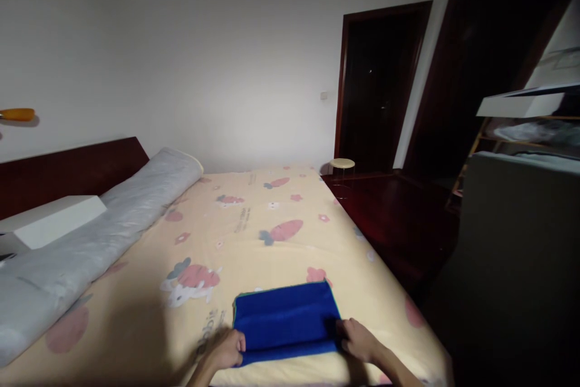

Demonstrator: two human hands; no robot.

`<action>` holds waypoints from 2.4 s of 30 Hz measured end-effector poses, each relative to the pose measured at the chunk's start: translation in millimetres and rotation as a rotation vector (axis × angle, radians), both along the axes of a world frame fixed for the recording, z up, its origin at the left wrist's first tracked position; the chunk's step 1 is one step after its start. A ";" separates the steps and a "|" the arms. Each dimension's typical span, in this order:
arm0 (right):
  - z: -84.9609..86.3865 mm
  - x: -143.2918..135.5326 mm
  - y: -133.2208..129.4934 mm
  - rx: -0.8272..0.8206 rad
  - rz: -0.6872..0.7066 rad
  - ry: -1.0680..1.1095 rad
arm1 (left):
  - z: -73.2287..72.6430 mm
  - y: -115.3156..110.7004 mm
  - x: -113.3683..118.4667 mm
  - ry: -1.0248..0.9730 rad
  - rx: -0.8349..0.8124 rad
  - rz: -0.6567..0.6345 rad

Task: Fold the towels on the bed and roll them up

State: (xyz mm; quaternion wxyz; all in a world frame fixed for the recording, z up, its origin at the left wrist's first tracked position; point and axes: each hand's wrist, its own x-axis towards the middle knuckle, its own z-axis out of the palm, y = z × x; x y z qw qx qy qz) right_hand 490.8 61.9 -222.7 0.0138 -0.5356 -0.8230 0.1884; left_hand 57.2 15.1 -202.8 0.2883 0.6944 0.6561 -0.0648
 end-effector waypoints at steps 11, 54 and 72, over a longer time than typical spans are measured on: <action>1.7 -1.2 -3.5 0.111 0.015 -0.077 | 10.1 -10.7 -2.3 0.040 0.208 0.070; -24.8 -92.7 -12.7 0.085 0.010 0.184 | -73.5 8.2 88.2 -0.006 0.429 -0.060; -34.3 -133.6 16.9 0.037 0.132 0.281 | -73.3 45.6 112.1 0.024 0.318 -0.066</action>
